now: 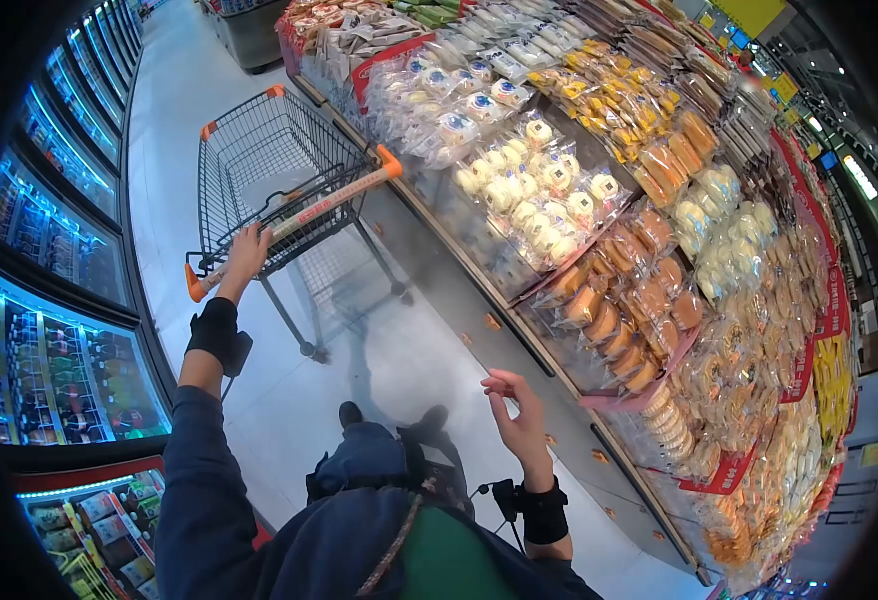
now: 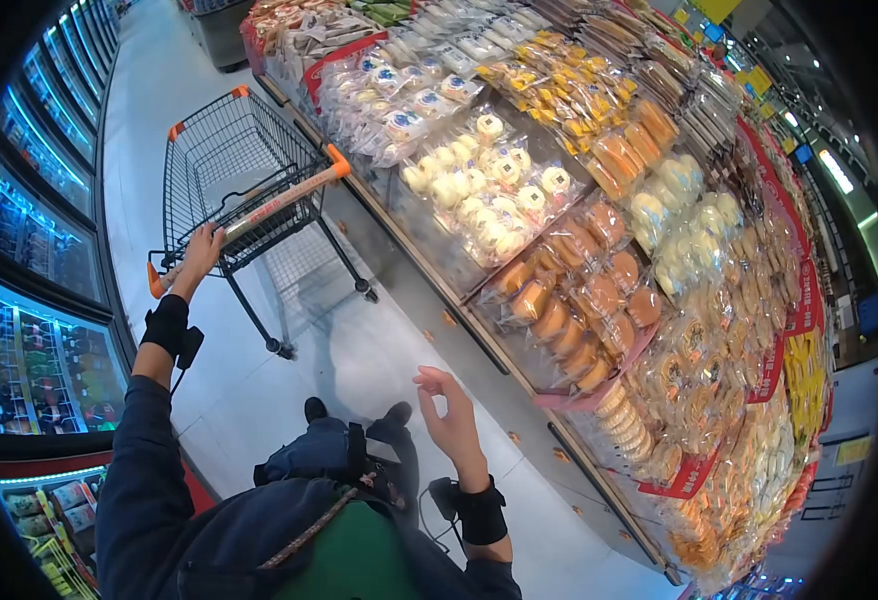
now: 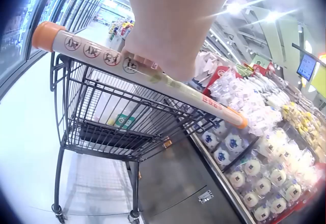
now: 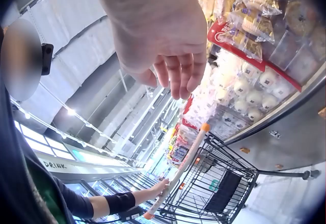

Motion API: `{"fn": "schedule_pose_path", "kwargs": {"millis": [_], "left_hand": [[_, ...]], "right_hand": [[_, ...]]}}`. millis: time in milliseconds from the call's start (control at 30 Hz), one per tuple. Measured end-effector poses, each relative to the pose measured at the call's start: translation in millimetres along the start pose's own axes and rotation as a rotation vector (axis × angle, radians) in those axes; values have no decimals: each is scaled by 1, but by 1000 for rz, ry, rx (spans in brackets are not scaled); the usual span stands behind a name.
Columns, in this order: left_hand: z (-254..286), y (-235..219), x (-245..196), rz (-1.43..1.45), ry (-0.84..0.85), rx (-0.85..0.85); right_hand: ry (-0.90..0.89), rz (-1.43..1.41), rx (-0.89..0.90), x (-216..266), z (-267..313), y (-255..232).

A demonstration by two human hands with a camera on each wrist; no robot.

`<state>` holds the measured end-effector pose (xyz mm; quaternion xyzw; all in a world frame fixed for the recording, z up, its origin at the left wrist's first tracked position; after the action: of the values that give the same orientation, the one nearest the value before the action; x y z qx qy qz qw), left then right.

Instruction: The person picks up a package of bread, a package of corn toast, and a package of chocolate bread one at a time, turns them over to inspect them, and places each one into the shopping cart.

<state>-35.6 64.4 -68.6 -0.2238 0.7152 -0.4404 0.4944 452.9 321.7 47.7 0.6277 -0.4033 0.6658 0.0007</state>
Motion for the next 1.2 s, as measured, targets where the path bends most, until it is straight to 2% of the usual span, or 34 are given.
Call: {"fn": "schedule_pose_path", "kwargs": {"millis": [33, 133, 233, 267, 400, 533, 833, 933, 1033, 1133, 1200], "left_hand": [[0, 0, 5, 4, -25, 36], [3, -2, 3, 75, 65, 184], [1, -3, 6, 20, 12, 354], [-1, -2, 10, 23, 65, 320], [10, -14, -6, -2, 57, 324], [17, -15, 2, 16, 103, 328], [62, -28, 6, 56, 257, 471], [83, -33, 11, 42, 304, 500], [105, -37, 17, 37, 335, 486], [123, -38, 27, 35, 290, 526], [136, -42, 31, 41, 284, 529]], "right_hand": [[13, 20, -3, 1, 3, 3], [68, 41, -28, 4, 12, 12], [100, 42, -13, 5, 17, 28], [107, 43, -3, 7, 18, 35], [106, 10, 28, 18, 17, 64], [84, 29, 66, 32, 10, 91], [-35, 114, 136, 38, -30, 144], [-137, 262, 158, 27, -62, 167], [-300, 453, 119, 45, -109, 185], [-489, 655, 155, 75, -153, 211], [-583, 764, 255, 69, -174, 234]]}}
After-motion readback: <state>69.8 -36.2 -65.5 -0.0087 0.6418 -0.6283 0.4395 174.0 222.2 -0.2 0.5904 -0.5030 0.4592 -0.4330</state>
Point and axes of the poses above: each hand's wrist, its own z-axis away from the middle knuckle, its own y-axis out of the palm, x = y × z, the point moved 7 cm from there along -z, towards the middle knuckle, and after that the axes turned 12 degrees about z, right-handed, at the moved point
